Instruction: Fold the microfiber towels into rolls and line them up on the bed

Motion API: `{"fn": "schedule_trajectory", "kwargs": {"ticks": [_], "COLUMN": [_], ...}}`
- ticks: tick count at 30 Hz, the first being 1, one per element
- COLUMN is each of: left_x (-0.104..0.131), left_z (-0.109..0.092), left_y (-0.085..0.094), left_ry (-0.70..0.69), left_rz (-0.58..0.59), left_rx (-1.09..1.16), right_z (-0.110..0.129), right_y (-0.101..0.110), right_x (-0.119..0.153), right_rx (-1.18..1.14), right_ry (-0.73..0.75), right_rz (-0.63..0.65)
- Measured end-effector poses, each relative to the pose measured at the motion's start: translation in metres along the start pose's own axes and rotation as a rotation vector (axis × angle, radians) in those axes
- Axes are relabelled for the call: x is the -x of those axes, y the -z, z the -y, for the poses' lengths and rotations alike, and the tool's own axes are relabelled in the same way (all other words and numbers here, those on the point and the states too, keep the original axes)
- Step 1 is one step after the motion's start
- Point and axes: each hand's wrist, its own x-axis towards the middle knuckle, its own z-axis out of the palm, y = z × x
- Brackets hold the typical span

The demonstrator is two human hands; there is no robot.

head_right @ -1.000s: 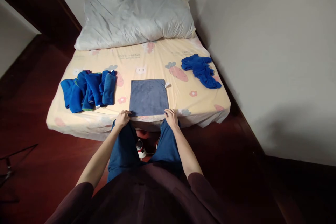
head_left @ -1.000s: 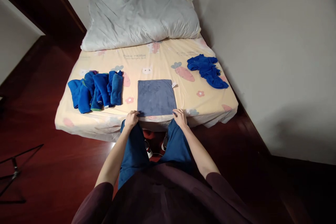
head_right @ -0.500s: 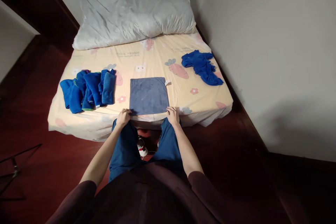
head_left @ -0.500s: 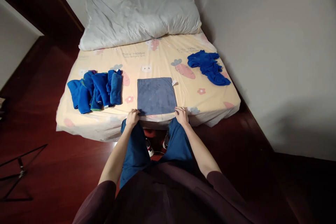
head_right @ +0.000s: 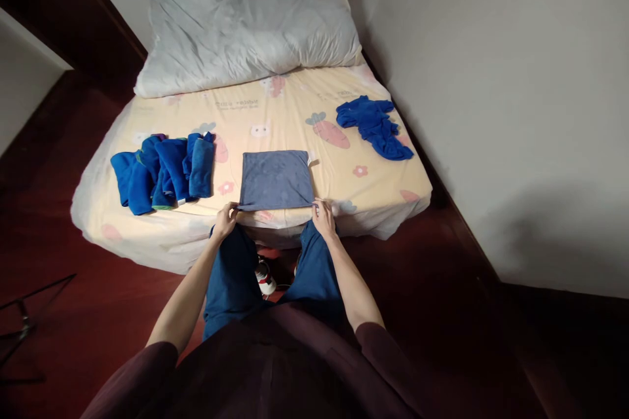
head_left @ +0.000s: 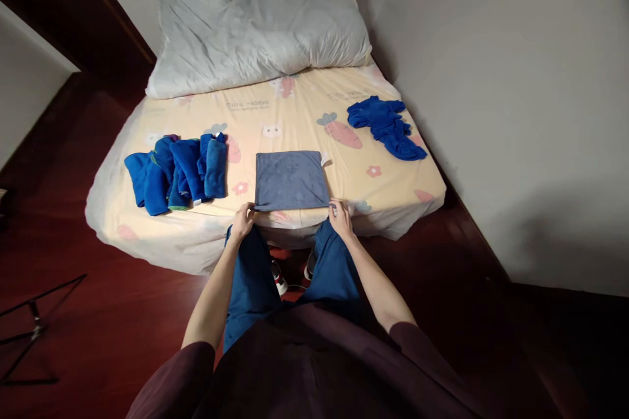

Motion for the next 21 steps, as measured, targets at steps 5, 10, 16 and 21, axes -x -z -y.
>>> {"fn": "schedule_trajectory", "kwargs": {"ticks": [5,10,16,21], "left_x": [0.005,0.008,0.005,0.001], "left_z": [-0.009,-0.014,-0.020,-0.016], "left_y": [0.007,0.012,0.014,0.011], "left_ry": [0.011,-0.005,-0.017,0.105], "left_rz": [-0.054,-0.047,0.046,0.068], "left_rx": [0.023,0.075,0.129,0.080], "right_z": [0.003,0.006,-0.005,-0.004], "right_y": [0.000,0.002,-0.002,-0.001], "right_x": [0.001,0.002,-0.005,-0.009], "right_rx": [0.014,-0.040,-0.090,-0.066], "right_ry": [0.005,0.097,0.028,0.001], "right_rz": [0.040,0.169,0.292,0.331]}}
